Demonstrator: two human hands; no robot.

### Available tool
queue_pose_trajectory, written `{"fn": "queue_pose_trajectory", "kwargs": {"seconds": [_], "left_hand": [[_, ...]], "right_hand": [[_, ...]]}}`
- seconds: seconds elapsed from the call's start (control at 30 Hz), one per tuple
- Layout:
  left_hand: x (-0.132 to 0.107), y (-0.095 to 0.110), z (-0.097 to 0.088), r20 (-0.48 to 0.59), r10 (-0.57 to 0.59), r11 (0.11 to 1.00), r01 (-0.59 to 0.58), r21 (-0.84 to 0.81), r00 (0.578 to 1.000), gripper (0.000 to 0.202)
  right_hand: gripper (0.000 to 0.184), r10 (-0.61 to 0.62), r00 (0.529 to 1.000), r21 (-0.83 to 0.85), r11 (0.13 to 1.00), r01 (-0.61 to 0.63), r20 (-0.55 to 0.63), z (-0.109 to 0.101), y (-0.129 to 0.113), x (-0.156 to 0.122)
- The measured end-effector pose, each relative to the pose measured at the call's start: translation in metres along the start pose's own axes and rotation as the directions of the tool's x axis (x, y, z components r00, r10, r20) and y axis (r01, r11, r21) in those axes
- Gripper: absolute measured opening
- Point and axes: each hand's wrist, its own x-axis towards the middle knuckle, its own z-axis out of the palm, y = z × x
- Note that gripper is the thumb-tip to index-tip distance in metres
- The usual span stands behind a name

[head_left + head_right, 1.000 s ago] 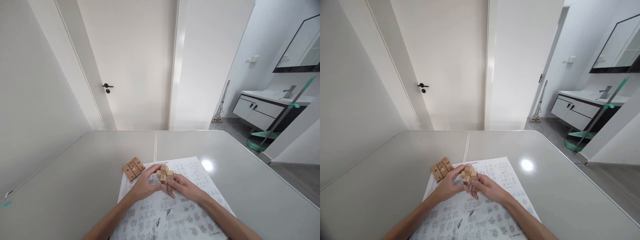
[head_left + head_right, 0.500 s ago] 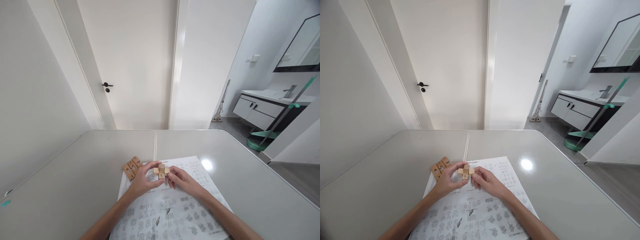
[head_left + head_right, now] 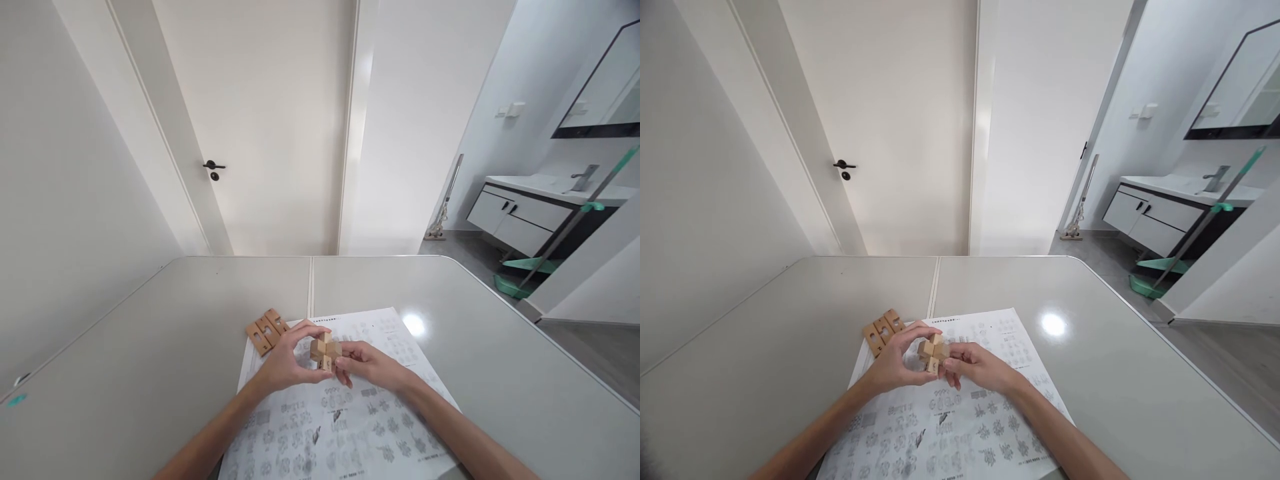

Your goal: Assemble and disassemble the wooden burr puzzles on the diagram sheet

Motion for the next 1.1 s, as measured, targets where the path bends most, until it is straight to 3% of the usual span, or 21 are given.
{"fn": "queue_pose_trajectory", "kwargs": {"seconds": [0.23, 0.53, 0.77, 0.87, 0.97, 1.1], "left_hand": [[0.0, 0.004, -0.004, -0.017, 0.034, 0.999, -0.033, 0.016, 0.999, 0.063], [-0.001, -0.002, -0.005, -0.034, -0.033, 0.999, 0.033, -0.004, 0.999, 0.063], [0.0, 0.001, -0.003, 0.031, -0.078, 0.977, 0.083, -0.195, 0.996, 0.057], [0.001, 0.003, -0.001, 0.027, -0.092, 0.974, 0.095, -0.207, 0.995, 0.056], [0.001, 0.001, 0.001, -0.059, -0.116, 0.98, 0.105, -0.168, 0.991, 0.058], [0.002, -0.004, 0.002, -0.168, -0.147, 0.986, 0.13, -0.107, 0.975, 0.066]], "right_hand": [[0.039, -0.011, 0.996, -0.117, 0.993, 0.001, -0.084, 0.0, 0.001, -0.002], [0.036, -0.042, 0.993, -0.028, 0.999, 0.039, -0.113, 0.006, 0.0, 0.003], [0.039, -0.03, 1.0, 0.026, 0.999, 0.03, 0.0, 0.009, -0.009, 0.004], [0.038, 0.001, 0.998, -0.026, 1.0, -0.002, -0.058, 0.01, -0.011, 0.002], [0.042, 0.002, 0.988, -0.095, 0.995, -0.017, -0.153, 0.009, -0.008, 0.001], [0.043, -0.044, 0.94, -0.183, 0.983, -0.02, -0.338, 0.006, 0.002, 0.003]]}}
